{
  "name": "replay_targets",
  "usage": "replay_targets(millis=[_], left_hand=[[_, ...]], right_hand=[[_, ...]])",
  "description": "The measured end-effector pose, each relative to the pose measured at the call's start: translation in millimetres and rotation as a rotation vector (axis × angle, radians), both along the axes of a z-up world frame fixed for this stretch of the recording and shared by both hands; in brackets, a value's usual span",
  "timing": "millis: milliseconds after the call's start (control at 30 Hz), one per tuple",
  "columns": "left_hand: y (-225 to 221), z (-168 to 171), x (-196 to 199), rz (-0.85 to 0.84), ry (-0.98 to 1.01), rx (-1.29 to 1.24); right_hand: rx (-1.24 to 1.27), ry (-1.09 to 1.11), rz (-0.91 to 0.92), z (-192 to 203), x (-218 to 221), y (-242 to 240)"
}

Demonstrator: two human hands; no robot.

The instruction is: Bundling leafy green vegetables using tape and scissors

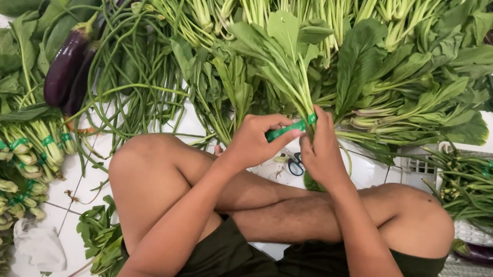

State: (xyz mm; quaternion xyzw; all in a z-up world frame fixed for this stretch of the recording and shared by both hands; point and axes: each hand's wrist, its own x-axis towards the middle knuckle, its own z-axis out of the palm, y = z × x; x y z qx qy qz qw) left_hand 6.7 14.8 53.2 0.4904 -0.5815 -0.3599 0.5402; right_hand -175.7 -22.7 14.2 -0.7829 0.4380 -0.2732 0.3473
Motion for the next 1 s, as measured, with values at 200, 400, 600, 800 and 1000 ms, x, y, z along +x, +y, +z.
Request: replay_targets(millis=[200, 400, 600, 800, 1000], left_hand=[[0, -12, -3, -0.056, -0.055, -0.089], [-13, -43, 9, -0.026, -0.061, -0.127], [-14, -80, -5, -0.058, 0.153, 0.234], [-21, -149, -45, -0.122, 0.366, 0.148], [-12, -99, -41, -0.125, 0.473, 0.155]], right_hand=[[0.047, 0.056, -0.106, -5, 0, 2], [0.116, -0.073, -0.230, -4, 2, 2], [0.021, -0.402, -0.272, -23, 2, -3], [-0.002, -0.437, -0.228, -19, 11, 8], [0.101, -0.517, -0.235, -11, 18, 13]])
